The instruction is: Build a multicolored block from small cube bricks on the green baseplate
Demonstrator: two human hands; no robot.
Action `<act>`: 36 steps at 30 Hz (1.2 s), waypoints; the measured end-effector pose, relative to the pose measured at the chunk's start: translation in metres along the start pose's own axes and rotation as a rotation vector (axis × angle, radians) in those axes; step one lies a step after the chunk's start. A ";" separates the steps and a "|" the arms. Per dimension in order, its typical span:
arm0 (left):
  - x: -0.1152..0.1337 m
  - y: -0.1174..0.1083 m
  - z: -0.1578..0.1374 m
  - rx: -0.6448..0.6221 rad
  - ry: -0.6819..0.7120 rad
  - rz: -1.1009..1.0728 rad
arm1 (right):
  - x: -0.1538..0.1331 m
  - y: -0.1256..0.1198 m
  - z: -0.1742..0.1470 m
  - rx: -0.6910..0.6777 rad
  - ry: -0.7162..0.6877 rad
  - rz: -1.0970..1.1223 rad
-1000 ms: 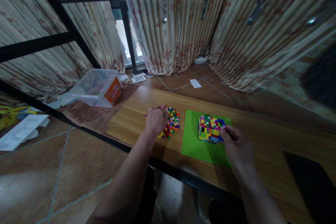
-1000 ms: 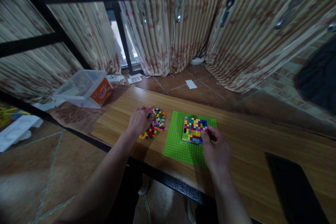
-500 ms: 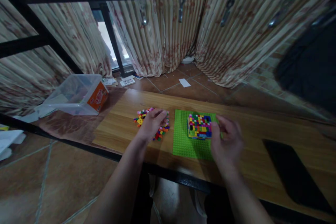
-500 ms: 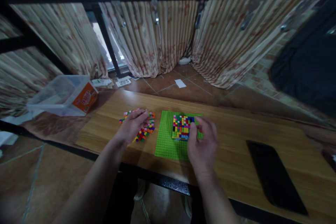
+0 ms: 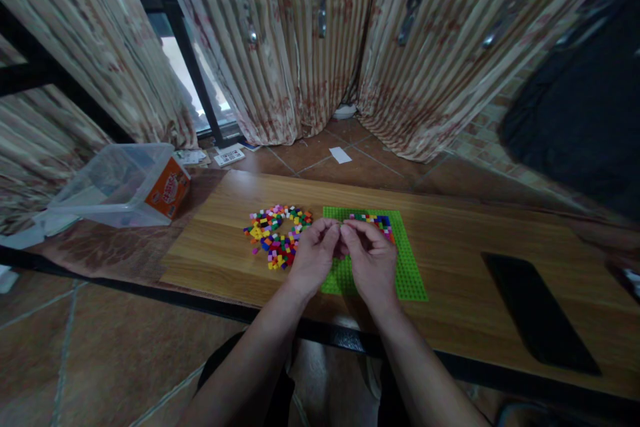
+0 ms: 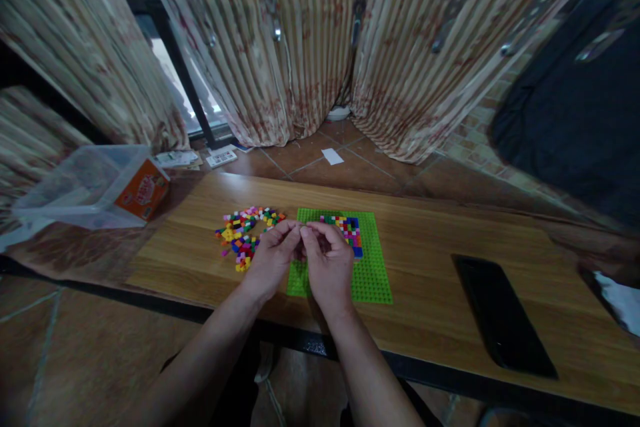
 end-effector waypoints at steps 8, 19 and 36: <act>0.007 -0.010 -0.003 0.035 0.113 0.114 | -0.007 0.012 -0.001 -0.043 0.006 0.015; 0.047 -0.104 -0.003 0.354 0.132 -0.269 | 0.011 0.064 0.012 -0.197 0.020 -0.152; 0.052 -0.135 -0.010 0.483 0.038 -0.286 | 0.022 0.106 0.032 -0.497 -0.222 -0.903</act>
Point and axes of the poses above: each hand's wrist, its own z-axis towards the middle knuckle, its own y-axis out of the palm, x = y × z, the point moved 7 cm from there along z, towards the middle knuckle, and after that the axes turned 3 degrees about -y, right-handed, at the moved point
